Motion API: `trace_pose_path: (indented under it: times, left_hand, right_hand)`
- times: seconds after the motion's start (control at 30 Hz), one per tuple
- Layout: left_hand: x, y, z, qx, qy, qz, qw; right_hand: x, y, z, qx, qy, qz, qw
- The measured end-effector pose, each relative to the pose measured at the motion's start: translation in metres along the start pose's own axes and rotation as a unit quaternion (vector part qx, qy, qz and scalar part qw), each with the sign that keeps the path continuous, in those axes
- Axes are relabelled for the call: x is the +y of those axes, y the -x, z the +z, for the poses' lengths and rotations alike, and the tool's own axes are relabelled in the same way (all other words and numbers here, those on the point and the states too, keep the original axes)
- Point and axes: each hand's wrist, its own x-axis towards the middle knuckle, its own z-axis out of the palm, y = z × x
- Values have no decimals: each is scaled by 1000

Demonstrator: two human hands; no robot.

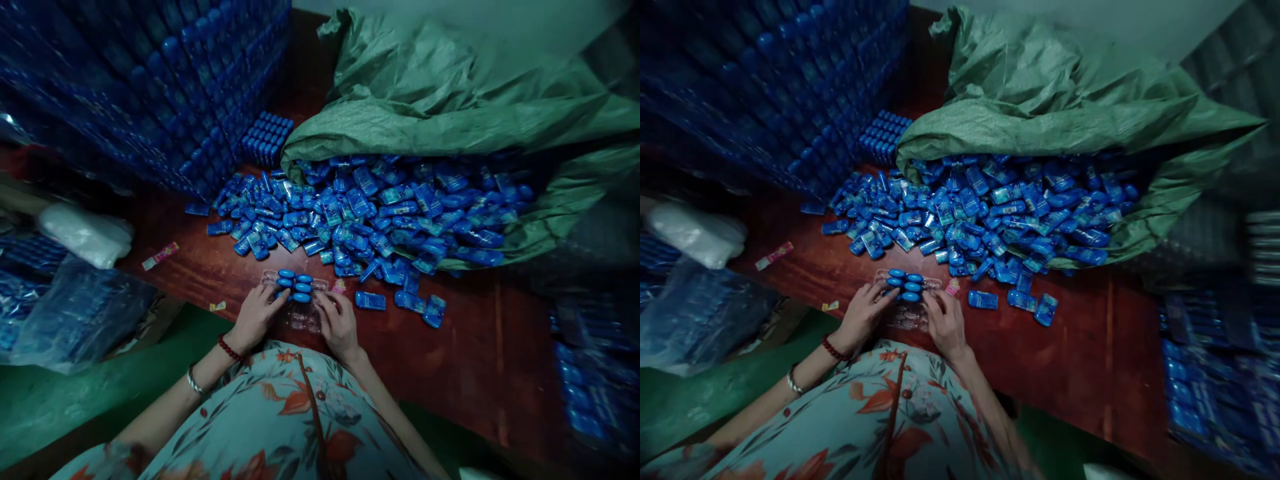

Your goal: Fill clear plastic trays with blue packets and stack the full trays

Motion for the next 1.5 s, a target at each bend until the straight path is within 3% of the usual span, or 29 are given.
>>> trace_pose_path:
  times: [0.1,0.2,0.27,0.37,0.47,0.63,0.77,0.9,1.0,1.17,1.3,1.4,1.5]
  left_hand:
    - [-8,9,-2,58,-2,-23,998]
    - [-29,2,-7,129,31,-134,982]
    - [-49,-14,-9,150,36,-212,965]
    - [-73,-42,-7,119,0,-252,960]
    - [-79,-63,1,64,-53,-261,962]
    - [-74,-63,8,29,-10,-251,968]
    - [-71,-40,2,41,55,-248,966]
    - [-64,-12,-2,-9,58,-226,972]
    - [-58,11,-6,-31,43,-233,971]
    - [-35,41,-31,54,52,-323,943]
    - [-3,45,-46,55,77,-222,971]
    - [15,38,-38,38,86,-165,982]
    - [20,30,-23,55,95,-116,987]
  right_hand:
    - [17,0,-23,19,110,88,990]
    - [41,3,-48,-50,210,164,963]
    - [55,8,-57,-111,217,149,958]
    - [60,15,-58,-180,155,93,967]
    - [50,20,-54,-208,99,86,969]
    - [31,20,-58,-241,127,109,956]
    - [22,14,-61,-269,194,118,936]
    - [14,3,-56,-295,218,112,924]
    - [11,-4,-56,-317,147,128,928]
    - [-1,-13,-65,-232,-21,204,951]
    - [-16,-17,-51,-232,-149,103,956]
    - [-21,-13,-30,-250,-116,29,961]
    - [-19,-9,-18,-206,-34,-43,977]
